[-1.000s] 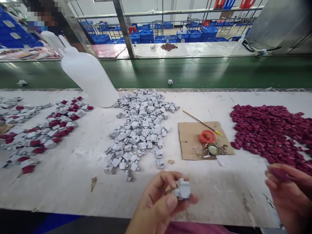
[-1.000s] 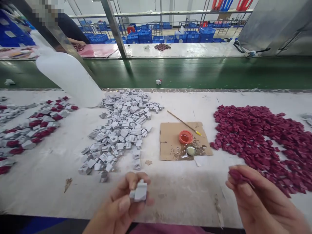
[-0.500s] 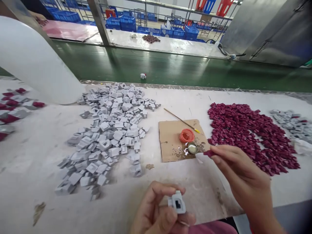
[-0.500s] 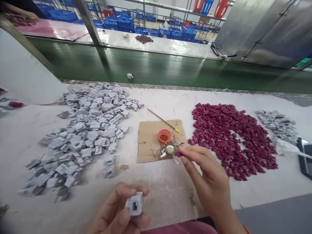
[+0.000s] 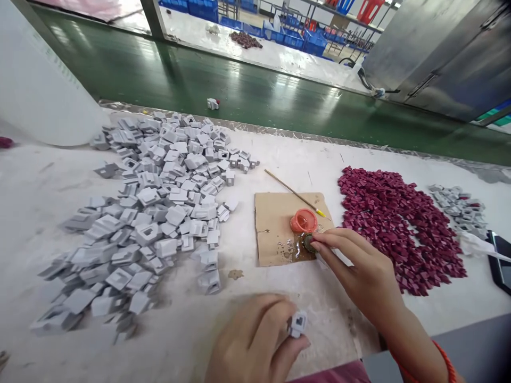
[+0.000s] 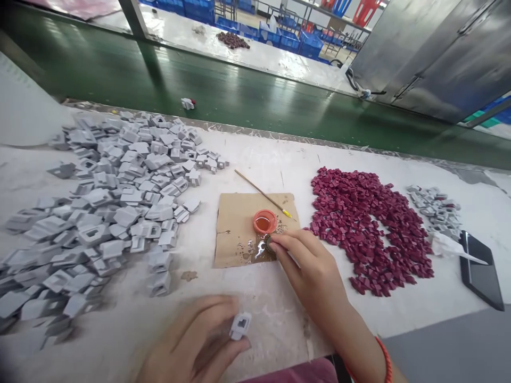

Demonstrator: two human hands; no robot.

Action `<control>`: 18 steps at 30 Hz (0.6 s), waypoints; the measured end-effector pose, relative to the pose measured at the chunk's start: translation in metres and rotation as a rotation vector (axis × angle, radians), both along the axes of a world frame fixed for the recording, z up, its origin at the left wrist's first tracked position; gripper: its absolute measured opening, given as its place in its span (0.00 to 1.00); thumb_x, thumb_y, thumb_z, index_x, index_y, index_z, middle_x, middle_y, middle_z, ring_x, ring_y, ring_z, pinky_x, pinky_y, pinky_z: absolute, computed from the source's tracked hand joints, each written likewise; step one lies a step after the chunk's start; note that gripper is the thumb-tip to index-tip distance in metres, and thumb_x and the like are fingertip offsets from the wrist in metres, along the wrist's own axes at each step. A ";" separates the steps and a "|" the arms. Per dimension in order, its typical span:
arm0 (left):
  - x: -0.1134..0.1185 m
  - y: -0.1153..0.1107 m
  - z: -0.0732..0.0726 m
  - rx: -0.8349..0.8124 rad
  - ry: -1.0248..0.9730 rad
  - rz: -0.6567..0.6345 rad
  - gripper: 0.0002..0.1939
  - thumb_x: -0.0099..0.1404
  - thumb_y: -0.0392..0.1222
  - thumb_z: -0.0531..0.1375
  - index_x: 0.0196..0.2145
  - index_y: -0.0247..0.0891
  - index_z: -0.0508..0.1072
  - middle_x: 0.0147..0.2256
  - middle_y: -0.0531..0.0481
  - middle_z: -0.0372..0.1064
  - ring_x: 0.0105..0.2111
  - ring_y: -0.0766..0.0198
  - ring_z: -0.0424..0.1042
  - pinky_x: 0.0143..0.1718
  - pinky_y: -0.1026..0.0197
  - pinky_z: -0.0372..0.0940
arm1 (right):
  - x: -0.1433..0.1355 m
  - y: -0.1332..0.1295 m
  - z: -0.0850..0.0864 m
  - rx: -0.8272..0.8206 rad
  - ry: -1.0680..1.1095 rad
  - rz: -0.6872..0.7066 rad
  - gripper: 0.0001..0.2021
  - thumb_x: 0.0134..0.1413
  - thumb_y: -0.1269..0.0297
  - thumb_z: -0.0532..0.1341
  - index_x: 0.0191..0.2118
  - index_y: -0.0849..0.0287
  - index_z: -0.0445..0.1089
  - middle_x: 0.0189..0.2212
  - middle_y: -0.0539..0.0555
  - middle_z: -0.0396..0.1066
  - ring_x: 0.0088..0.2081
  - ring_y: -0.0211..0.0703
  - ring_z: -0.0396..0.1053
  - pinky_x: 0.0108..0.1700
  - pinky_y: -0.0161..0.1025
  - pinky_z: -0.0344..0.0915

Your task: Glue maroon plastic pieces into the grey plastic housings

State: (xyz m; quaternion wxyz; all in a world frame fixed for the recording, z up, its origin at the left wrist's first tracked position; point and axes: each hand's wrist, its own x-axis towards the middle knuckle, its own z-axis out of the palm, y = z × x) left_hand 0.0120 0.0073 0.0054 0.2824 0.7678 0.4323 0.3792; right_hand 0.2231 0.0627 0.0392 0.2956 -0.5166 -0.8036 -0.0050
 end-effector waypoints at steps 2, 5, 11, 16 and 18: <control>-0.001 0.005 -0.002 0.093 0.050 -0.026 0.12 0.68 0.43 0.60 0.48 0.39 0.68 0.39 0.47 0.76 0.39 0.61 0.76 0.44 0.63 0.71 | 0.000 0.001 0.001 0.005 -0.016 -0.012 0.05 0.63 0.73 0.60 0.43 0.59 0.71 0.36 0.54 0.73 0.38 0.41 0.72 0.41 0.39 0.72; -0.002 0.007 -0.005 0.120 0.054 -0.013 0.13 0.66 0.41 0.63 0.47 0.36 0.71 0.38 0.47 0.76 0.40 0.59 0.74 0.48 0.61 0.68 | -0.001 -0.003 0.007 0.046 -0.016 -0.063 0.05 0.62 0.73 0.62 0.42 0.60 0.72 0.36 0.53 0.73 0.38 0.39 0.72 0.43 0.36 0.71; -0.002 0.005 -0.004 0.044 0.003 -0.019 0.11 0.63 0.39 0.65 0.44 0.36 0.72 0.37 0.49 0.74 0.39 0.60 0.71 0.47 0.61 0.67 | -0.012 -0.034 0.012 -0.091 0.315 -0.130 0.10 0.59 0.76 0.63 0.44 0.57 0.72 0.38 0.50 0.72 0.40 0.35 0.70 0.43 0.30 0.69; -0.003 0.007 -0.003 -0.008 -0.049 -0.024 0.11 0.65 0.38 0.64 0.45 0.35 0.73 0.38 0.49 0.74 0.40 0.62 0.70 0.46 0.64 0.67 | -0.029 -0.066 -0.003 -0.208 0.484 0.016 0.12 0.58 0.81 0.59 0.45 0.61 0.70 0.37 0.52 0.70 0.39 0.35 0.70 0.38 0.27 0.71; -0.003 0.006 -0.004 -0.018 -0.053 -0.021 0.12 0.65 0.37 0.64 0.46 0.34 0.73 0.39 0.48 0.73 0.41 0.62 0.69 0.47 0.64 0.67 | -0.033 -0.071 -0.009 -0.196 0.487 0.040 0.12 0.58 0.81 0.59 0.45 0.62 0.69 0.38 0.52 0.70 0.40 0.35 0.70 0.39 0.27 0.72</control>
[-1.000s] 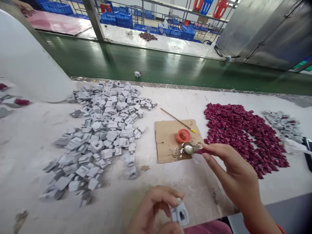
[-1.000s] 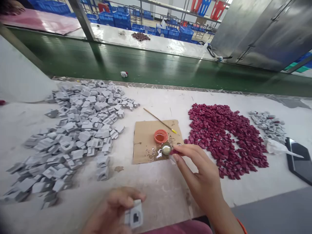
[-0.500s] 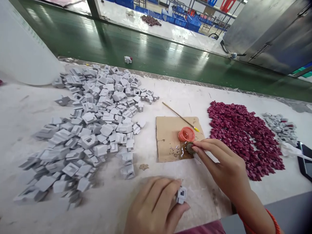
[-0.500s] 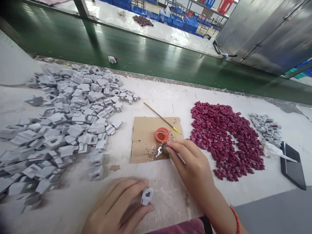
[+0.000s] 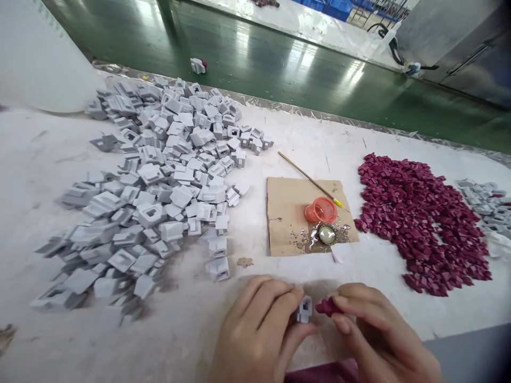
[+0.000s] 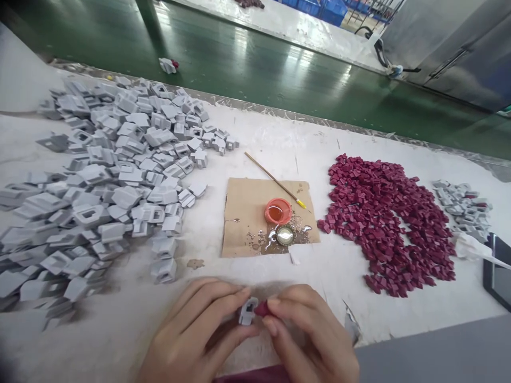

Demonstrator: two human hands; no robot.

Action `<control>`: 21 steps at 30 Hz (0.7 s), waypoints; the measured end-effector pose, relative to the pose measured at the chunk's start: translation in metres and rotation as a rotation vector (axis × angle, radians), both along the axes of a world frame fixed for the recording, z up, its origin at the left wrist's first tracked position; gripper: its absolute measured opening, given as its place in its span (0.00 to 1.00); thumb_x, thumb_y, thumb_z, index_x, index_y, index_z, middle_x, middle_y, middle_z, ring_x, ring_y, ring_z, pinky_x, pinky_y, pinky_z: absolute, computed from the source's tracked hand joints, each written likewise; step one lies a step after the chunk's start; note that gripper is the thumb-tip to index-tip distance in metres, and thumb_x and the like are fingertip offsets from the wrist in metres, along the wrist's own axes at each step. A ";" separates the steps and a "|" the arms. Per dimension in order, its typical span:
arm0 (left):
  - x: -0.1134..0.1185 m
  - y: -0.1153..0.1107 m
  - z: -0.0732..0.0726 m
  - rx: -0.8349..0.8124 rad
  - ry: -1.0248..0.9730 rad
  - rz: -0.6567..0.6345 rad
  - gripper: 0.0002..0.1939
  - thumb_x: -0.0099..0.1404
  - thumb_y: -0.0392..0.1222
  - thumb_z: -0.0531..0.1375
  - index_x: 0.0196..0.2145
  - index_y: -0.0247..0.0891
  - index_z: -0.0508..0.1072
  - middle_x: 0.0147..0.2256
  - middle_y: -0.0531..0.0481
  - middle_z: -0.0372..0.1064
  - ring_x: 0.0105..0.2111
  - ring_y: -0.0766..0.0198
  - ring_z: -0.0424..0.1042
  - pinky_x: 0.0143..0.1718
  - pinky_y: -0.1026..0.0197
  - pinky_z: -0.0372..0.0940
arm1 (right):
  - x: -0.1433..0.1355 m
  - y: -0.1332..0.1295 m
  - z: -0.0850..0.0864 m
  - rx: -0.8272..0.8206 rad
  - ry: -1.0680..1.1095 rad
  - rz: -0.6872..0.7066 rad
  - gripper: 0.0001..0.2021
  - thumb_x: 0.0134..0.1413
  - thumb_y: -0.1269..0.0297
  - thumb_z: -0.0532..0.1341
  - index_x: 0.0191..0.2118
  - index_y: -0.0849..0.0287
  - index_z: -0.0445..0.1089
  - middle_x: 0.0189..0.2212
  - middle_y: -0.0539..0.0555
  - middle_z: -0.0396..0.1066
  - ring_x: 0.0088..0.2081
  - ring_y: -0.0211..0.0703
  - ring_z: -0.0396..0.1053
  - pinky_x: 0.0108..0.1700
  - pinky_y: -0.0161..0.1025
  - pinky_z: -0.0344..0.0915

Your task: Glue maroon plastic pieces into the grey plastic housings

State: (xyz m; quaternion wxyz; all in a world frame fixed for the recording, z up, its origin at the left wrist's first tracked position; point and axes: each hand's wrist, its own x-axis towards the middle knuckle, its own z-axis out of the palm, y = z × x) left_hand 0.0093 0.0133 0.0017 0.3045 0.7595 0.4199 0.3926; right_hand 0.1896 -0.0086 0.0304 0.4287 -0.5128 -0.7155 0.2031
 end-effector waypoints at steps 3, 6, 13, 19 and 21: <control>0.000 -0.001 -0.001 -0.021 -0.004 0.001 0.12 0.65 0.36 0.64 0.46 0.34 0.73 0.39 0.49 0.73 0.42 0.62 0.69 0.47 0.64 0.66 | -0.004 -0.002 -0.004 0.011 -0.001 0.014 0.13 0.57 0.81 0.59 0.46 0.62 0.69 0.38 0.53 0.70 0.40 0.35 0.70 0.40 0.27 0.72; 0.001 -0.002 0.000 -0.023 -0.010 -0.001 0.12 0.65 0.36 0.64 0.46 0.34 0.73 0.39 0.49 0.73 0.41 0.62 0.69 0.47 0.64 0.66 | -0.005 0.001 -0.004 0.000 0.004 0.033 0.12 0.57 0.82 0.59 0.45 0.63 0.69 0.37 0.53 0.70 0.40 0.35 0.70 0.40 0.27 0.72; 0.000 -0.001 0.004 -0.034 -0.010 0.002 0.09 0.67 0.35 0.61 0.46 0.34 0.73 0.39 0.49 0.73 0.42 0.63 0.69 0.47 0.65 0.66 | -0.006 0.003 -0.002 -0.052 -0.039 0.120 0.11 0.57 0.82 0.61 0.43 0.63 0.70 0.38 0.54 0.71 0.40 0.37 0.71 0.40 0.30 0.73; 0.004 0.001 -0.001 -0.025 0.002 -0.003 0.10 0.66 0.34 0.62 0.46 0.35 0.72 0.39 0.48 0.73 0.41 0.63 0.70 0.47 0.64 0.67 | -0.004 0.006 -0.003 -0.066 -0.044 0.157 0.10 0.59 0.80 0.60 0.44 0.62 0.69 0.37 0.55 0.71 0.40 0.39 0.72 0.40 0.32 0.74; 0.005 -0.001 -0.001 0.000 0.029 -0.019 0.10 0.66 0.37 0.62 0.46 0.35 0.71 0.38 0.47 0.73 0.40 0.61 0.71 0.45 0.62 0.69 | -0.002 0.005 -0.006 -0.067 -0.064 0.162 0.10 0.63 0.77 0.58 0.47 0.61 0.69 0.38 0.55 0.72 0.41 0.39 0.73 0.41 0.30 0.74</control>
